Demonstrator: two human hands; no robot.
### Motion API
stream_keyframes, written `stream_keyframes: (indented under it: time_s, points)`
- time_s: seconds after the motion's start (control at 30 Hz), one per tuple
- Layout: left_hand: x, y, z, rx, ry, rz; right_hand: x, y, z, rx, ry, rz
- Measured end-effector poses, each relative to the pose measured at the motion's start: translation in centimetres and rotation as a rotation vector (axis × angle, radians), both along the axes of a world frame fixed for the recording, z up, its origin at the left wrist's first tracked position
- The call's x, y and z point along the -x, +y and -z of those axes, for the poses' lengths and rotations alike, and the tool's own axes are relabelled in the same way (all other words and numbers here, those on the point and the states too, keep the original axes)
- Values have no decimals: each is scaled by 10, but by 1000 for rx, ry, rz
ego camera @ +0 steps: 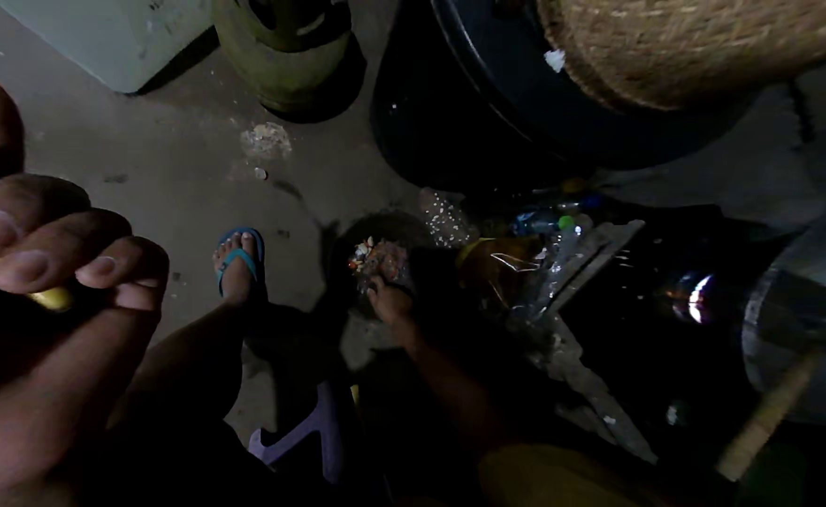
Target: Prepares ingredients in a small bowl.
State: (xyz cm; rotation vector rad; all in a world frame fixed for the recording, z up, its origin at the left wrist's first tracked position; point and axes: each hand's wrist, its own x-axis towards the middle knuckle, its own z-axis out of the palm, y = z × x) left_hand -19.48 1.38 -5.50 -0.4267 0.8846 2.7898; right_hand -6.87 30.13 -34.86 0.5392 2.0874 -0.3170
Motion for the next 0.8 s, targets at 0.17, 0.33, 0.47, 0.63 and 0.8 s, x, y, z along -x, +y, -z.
stream_keyframes:
  time_s: [0.17, 0.33, 0.47, 0.63, 0.8]
  points:
    - [2, 5, -6, -6, -37, -36, 77, 68, 20, 402, 62, 129]
    - [2, 2, -9, 13, -25, -56, 32, 32, 28, 183, 246, 501]
    - [1, 1, -5, 36, -29, -50, 5, -30, 8, -58, 64, 308]
    - [-5, 1, 3, -82, 31, -17, 43, 46, 28, 205, 142, 387]
    - [12, 31, -9, 291, -240, -471, 4, 65, 6, 272, 253, 556]
